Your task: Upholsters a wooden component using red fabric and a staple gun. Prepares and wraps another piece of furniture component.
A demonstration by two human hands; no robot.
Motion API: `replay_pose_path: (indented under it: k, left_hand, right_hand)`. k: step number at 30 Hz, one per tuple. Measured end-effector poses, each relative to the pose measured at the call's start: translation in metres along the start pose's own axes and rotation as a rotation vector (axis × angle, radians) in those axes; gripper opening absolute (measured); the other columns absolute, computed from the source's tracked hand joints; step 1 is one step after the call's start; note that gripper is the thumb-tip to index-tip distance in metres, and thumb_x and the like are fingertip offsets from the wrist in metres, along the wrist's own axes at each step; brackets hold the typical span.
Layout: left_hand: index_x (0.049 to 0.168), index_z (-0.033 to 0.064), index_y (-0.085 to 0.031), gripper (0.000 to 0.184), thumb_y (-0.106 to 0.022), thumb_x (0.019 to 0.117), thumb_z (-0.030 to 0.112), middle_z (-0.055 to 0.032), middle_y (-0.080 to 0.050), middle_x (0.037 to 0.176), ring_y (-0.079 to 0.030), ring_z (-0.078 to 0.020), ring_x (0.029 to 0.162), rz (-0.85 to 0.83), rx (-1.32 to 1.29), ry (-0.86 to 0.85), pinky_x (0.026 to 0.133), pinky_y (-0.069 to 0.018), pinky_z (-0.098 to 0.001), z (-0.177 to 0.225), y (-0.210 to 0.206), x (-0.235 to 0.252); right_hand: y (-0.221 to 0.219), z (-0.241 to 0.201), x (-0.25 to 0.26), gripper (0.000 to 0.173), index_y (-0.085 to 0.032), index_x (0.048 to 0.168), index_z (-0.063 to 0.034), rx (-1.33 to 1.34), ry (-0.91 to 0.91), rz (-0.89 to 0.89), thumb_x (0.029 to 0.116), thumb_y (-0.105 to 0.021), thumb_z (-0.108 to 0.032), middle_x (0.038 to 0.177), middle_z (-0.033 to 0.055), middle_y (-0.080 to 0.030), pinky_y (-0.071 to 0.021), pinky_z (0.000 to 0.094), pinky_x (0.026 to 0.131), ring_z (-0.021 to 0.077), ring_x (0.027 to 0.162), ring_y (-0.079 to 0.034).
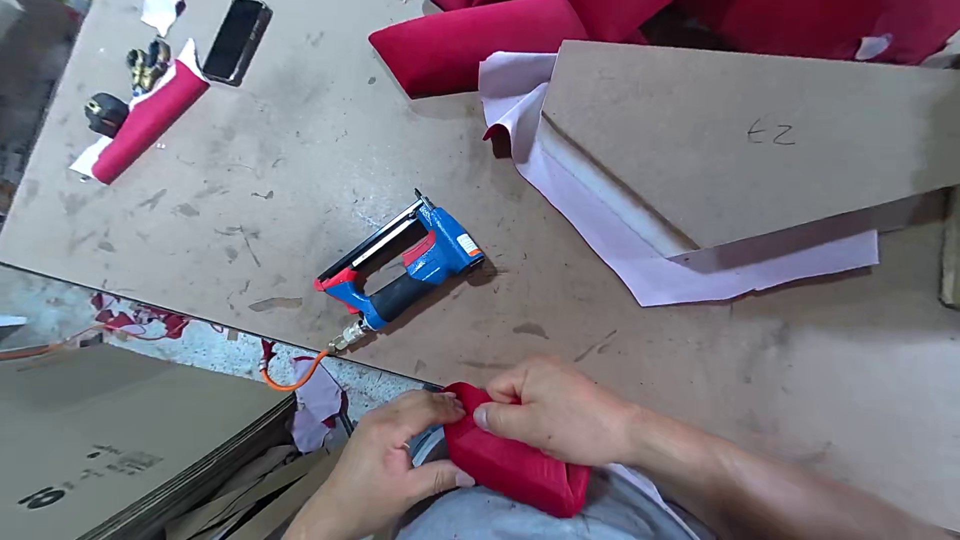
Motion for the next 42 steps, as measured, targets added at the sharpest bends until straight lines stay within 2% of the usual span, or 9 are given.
replay_pose_path:
  k: [3,6,10,12,15,17,21,31,42]
  left_hand:
    - [0.121,0.0152,-0.075,0.042,-0.075,0.0921,0.047,-0.0022,-0.071,0.129,-0.064,-0.0198,0.126,-0.128,0.028,0.026,0.109,-0.0548,-0.0448,0.002,0.015,0.008]
    - [0.106,0.0191,-0.079,0.041,-0.064,0.0960,0.056,0.0012,-0.069,0.129,-0.063,-0.0168,0.124,0.055,0.437,0.064,0.102,-0.0559,-0.0442,0.008,0.041,0.031]
    - [0.147,0.0072,-0.052,0.100,-0.067,0.0782,0.078,-0.0225,-0.060,0.135,-0.060,-0.0432,0.121,0.069,1.028,0.314,0.097,-0.0508,-0.0636,-0.002,0.063,0.094]
    - [0.156,0.0078,-0.039,0.110,-0.078,0.0749,0.071,-0.0240,-0.066,0.121,-0.066,-0.0459,0.108,0.003,1.093,0.408,0.088,-0.0536,-0.0659,-0.010,0.064,0.121]
    - [0.153,0.0159,-0.043,0.091,-0.083,0.0801,0.052,-0.0160,-0.073,0.091,-0.072,-0.0395,0.081,-0.078,1.029,0.488,0.071,-0.0560,-0.0658,0.000,0.076,0.140]
    - [0.135,0.0195,-0.058,0.061,-0.074,0.0785,0.038,-0.0071,-0.069,0.079,-0.068,-0.0273,0.068,-0.129,0.864,0.581,0.059,-0.0560,-0.0546,0.028,0.086,0.133]
    - [0.096,0.0132,-0.067,0.032,-0.063,0.0872,0.044,-0.0104,-0.066,0.063,-0.066,-0.0213,0.047,-0.259,-0.061,0.865,0.044,-0.0577,-0.0379,0.080,0.116,0.084]
    - [0.109,0.0109,-0.071,0.036,-0.051,0.1005,0.040,-0.0096,-0.071,0.075,-0.069,-0.0214,0.057,-0.627,-0.258,0.832,0.051,-0.0609,-0.0419,0.100,0.109,0.063]
    - [0.102,0.0111,-0.071,0.034,-0.050,0.0996,0.037,-0.0106,-0.072,0.075,-0.070,-0.0225,0.057,-0.645,-0.327,0.932,0.051,-0.0614,-0.0420,0.105,0.080,0.075]
  right_hand:
    - [-0.009,0.035,0.010,0.042,-0.055,0.068,-0.0160,0.154,0.023,0.071,0.1008,-0.057,-0.043,0.056,-0.0034,-0.047,-0.0372,0.0314,0.048,0.0088,0.050,-0.047]
    - [-0.009,0.038,0.015,0.044,-0.055,0.068,-0.0153,0.052,0.037,0.150,0.1017,-0.054,-0.044,0.057,-0.0029,-0.046,-0.0377,0.0349,0.052,0.0108,0.053,-0.047]
    - [-0.009,0.033,0.016,0.047,-0.059,0.071,-0.0135,-0.184,0.055,0.134,0.1054,-0.047,-0.043,0.061,0.0000,-0.051,-0.0415,0.0393,0.057,0.0146,0.061,-0.054]
    - [-0.009,0.035,0.015,0.050,-0.059,0.073,-0.0124,-0.252,0.043,0.058,0.1069,-0.043,-0.045,0.064,0.0025,-0.052,-0.0427,0.0429,0.060,0.0181,0.065,-0.056]
    - [-0.012,0.037,0.012,0.052,-0.061,0.079,-0.0115,-0.356,0.052,0.004,0.1089,-0.036,-0.046,0.070,0.0049,-0.056,-0.0448,0.0464,0.066,0.0220,0.072,-0.059]
    - [-0.012,0.036,0.012,0.051,-0.062,0.082,-0.0096,-0.403,0.057,-0.026,0.1096,-0.035,-0.044,0.073,0.0072,-0.058,-0.0462,0.0487,0.070,0.0248,0.076,-0.061]
    - [-0.012,0.033,0.016,0.048,-0.062,0.082,-0.0068,-0.431,0.068,-0.053,0.1092,-0.037,-0.037,0.076,0.0101,-0.060,-0.0474,0.0505,0.070,0.0279,0.078,-0.062]
    - [-0.011,0.035,0.018,0.043,-0.067,0.090,-0.0063,-0.397,0.053,-0.066,0.1078,-0.041,-0.035,0.084,0.0133,-0.065,-0.0501,0.0543,0.074,0.0318,0.087,-0.066]
    - [-0.009,0.035,0.017,0.038,-0.066,0.089,-0.0050,-0.363,0.062,-0.075,0.1073,-0.048,-0.033,0.083,0.0129,-0.063,-0.0509,0.0531,0.071,0.0305,0.084,-0.065]
Point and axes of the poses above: each hand's wrist, its own x-axis towards the middle knuckle, its own y-axis out of the back of the hand, z = x × y, the point moved 1 cm from there along x, towards the middle knuckle
